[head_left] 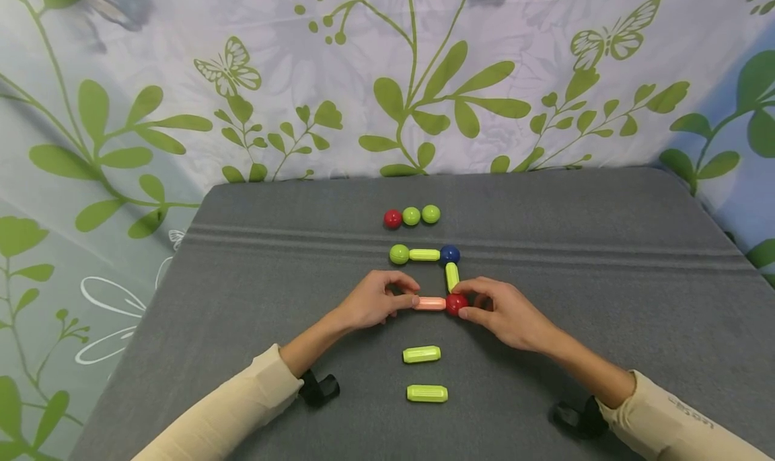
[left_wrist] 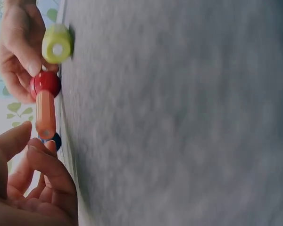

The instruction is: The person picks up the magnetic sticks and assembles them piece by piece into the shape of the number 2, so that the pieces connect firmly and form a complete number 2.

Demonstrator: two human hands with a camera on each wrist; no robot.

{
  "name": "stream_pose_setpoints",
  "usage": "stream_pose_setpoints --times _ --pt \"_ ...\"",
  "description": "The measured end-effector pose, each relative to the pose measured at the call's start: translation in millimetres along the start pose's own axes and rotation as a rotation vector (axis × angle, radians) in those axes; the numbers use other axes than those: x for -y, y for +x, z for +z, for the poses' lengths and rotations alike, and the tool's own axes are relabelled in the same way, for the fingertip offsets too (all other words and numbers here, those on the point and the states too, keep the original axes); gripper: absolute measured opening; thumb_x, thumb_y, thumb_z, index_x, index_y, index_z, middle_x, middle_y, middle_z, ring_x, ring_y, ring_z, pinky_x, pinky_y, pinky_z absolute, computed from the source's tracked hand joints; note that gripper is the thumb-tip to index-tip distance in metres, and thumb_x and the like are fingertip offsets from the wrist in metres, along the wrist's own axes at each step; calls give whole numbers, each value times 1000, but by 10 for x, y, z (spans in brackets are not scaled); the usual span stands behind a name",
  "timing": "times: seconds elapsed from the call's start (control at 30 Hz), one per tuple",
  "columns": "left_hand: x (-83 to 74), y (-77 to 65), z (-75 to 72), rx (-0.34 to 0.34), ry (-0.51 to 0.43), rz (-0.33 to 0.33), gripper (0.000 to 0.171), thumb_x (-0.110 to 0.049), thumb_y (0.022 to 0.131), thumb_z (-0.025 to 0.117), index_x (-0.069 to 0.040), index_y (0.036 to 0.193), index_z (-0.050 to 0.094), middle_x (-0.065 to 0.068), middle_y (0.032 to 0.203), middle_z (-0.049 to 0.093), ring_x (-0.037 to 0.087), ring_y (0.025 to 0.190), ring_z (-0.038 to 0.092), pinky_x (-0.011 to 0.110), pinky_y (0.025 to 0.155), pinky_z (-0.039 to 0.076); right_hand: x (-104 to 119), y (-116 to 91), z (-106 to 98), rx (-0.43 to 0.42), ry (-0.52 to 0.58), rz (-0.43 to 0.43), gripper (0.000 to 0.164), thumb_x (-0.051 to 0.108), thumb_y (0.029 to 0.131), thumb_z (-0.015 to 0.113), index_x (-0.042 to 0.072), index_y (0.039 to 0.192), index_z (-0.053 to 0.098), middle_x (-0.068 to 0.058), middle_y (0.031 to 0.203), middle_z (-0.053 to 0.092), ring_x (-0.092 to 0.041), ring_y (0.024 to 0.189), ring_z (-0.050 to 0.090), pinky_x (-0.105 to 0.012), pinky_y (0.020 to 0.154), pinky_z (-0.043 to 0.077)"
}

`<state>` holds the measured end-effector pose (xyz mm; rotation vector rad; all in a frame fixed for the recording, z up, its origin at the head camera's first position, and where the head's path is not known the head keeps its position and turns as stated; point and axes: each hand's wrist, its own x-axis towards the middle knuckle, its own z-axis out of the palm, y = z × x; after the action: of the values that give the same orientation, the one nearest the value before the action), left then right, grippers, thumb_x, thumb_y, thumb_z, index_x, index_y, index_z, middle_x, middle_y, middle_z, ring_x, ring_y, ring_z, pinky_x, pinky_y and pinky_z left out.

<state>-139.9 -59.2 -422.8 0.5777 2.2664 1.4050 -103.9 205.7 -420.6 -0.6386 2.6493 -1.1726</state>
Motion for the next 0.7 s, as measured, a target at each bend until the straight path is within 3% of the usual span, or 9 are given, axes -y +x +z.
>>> stream_pose_setpoints --times 0.2,0.47,0.7 --pt "36 33 -103 -74 -39 -43 24 -18 94 69 -4 114 69 3 96 65 14 60 53 27 49 44 6 5 -5 5 -6 12 27 13 93 70 11 120 67 1 108 64 -14 84 58 -30 68 48" --pt "89 60 -264 -125 -73 -43 27 -19 96 68 -3 117 68 6 99 65 17 64 55 29 51 46 4 7 -2 4 -3 3 27 13 93 70 11 120 67 1 108 64 -14 84 58 -30 68 48" --pt "174 141 -383 -217 -106 -63 23 -17 97 66 -4 115 69 10 95 64 16 60 53 27 49 44 2 4 0 3 0 3 28 12 93 70 11 120 67 1 109 64 -14 84 58 -30 68 48"
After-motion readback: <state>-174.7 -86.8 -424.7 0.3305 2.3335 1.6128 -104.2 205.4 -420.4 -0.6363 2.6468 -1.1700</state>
